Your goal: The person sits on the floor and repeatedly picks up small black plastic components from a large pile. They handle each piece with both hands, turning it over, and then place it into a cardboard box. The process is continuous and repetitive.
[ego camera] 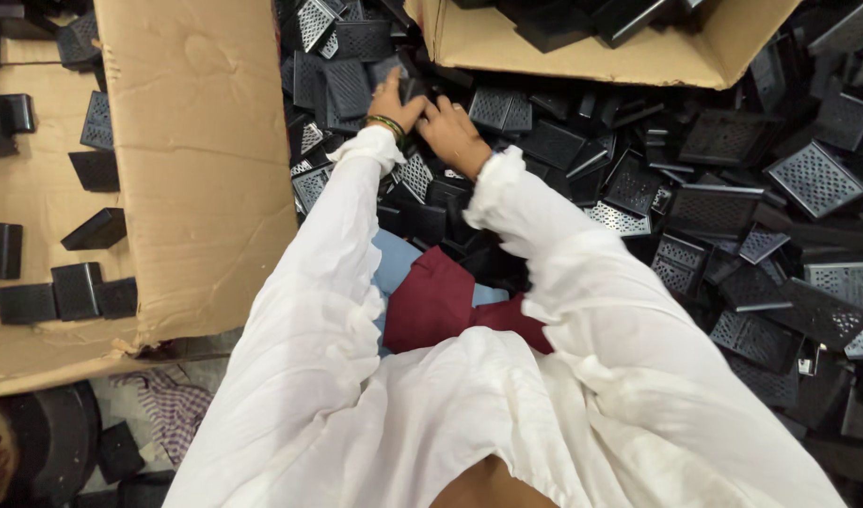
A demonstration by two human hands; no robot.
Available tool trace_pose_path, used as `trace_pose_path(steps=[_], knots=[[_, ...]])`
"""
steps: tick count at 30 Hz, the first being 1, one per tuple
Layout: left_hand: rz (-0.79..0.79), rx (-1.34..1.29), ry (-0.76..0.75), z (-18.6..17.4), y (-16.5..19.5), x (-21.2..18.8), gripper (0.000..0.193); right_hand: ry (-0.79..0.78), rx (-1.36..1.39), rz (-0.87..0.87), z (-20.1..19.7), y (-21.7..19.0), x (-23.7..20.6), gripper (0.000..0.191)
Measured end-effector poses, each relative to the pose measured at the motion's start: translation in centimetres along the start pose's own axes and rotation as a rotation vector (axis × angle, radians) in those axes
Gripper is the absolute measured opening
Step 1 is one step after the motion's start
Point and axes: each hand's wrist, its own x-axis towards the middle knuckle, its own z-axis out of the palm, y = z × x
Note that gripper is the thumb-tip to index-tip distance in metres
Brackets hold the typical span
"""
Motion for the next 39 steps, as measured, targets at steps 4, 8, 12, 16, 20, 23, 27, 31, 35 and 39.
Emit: trace_pose_path(steps=[4,8,12,16,20,23,27,31,35,39], knots=[[0.050,-0.050,-0.169,2.7,1.2,-2.9,0.093,-0.132,0.016,-0.034,-1.8,0.9,-5.8,0.021],[0.180,-0.396,-0.242,5.3,3.4,-6.1,0.078,0.111,0.083,-0.071,-5.2,2.4,-12.5,0.025],[-0.193,-1.408,-0.351,4.1,5.2,-7.3,0.053,0.294,0.114,0.053,-9.6,3.6,-18.1,0.031],[-0.387,-1.841,-0.402,1.1,7.2,-11.0,0.039,0.401,0.392,0.561,-13.4,2.1,-20.9,0.016],[-0.448,-1.760,-0.458,2.6,11.5,-15.8,0.046,0.451,0.448,0.665,-13.2,-2.8,-19.3,0.016],[-0.470,-1.704,-0.409,2.5,12.6,-16.9,0.055,0.611,0.695,0.453,-12.2,-5.8,-18.0,0.033],[-0.514,-1.681,-0.475,1.1,12.4,-17.6,0.067,0.500,0.694,0.454,-12.8,-5.9,-18.3,0.033],[-0.440,-1.710,-0.463,0.1,12.3,-17.7,0.074,0.384,0.767,0.523,-14.4,-4.9,-18.7,0.043],[-0.289,-1.678,-0.299,-0.1,12.7,-17.8,0.071,0.483,1.431,0.679,-14.4,-6.0,-18.0,0.050],[-0.048,-1.447,-0.279,0.2,13.4,-18.6,0.071,0.530,1.506,0.709,-13.4,-7.1,-17.4,0.055]])
